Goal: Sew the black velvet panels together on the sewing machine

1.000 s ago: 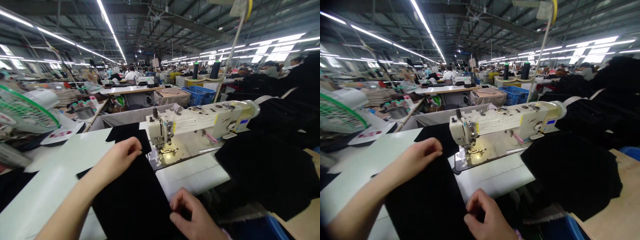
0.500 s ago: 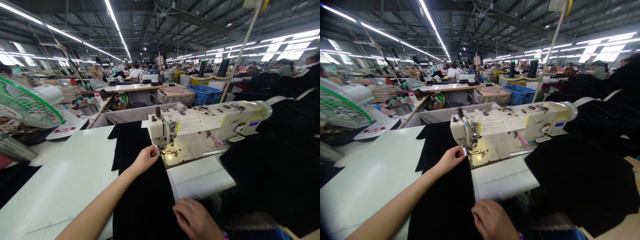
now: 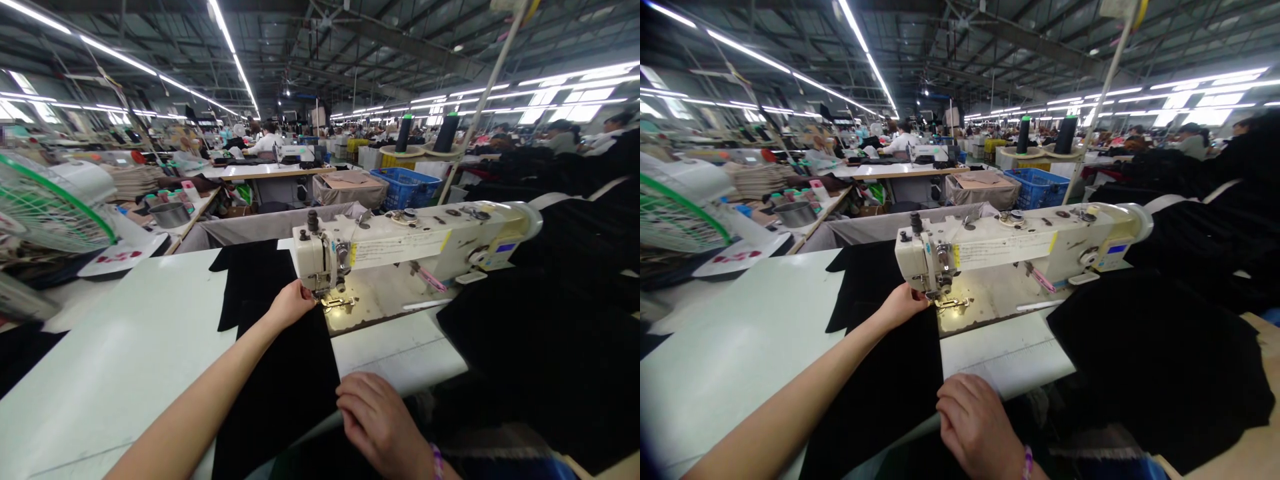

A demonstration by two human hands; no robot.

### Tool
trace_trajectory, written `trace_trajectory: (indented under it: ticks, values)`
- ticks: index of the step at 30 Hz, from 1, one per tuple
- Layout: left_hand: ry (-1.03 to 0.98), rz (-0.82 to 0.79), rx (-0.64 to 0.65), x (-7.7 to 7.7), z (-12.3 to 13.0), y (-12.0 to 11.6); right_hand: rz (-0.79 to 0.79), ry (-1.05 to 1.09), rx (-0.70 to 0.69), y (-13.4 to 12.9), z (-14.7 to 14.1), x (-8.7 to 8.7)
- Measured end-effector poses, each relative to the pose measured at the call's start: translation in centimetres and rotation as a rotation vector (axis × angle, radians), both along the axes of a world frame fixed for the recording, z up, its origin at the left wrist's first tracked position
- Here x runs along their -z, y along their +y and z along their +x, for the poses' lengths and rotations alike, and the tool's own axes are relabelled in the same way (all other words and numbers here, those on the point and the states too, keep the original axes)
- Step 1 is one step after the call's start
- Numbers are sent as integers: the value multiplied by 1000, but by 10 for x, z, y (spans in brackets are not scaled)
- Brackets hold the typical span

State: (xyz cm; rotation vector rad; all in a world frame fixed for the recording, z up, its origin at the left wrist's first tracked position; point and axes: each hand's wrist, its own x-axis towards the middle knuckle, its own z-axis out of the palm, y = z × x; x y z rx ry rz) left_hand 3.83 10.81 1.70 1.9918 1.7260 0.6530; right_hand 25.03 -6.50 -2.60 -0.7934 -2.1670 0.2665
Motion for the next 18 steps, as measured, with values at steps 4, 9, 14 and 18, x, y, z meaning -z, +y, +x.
trace_trajectory:
  ticks: [4, 9, 14, 18]
  values:
    - [60, 152, -52, -9, 6, -33, 13, -17, -21, -2, 4, 1]
    - [111, 194, 390, -4, 8, -134, 13, -5, -60, -1, 7, -3]
    - [327, 408, 730, 18, -12, -167, -21, -23, -57, 12, 3, -9]
    - [453, 491, 758, 18, -19, -140, -87, -65, -42, 30, -1, -10]
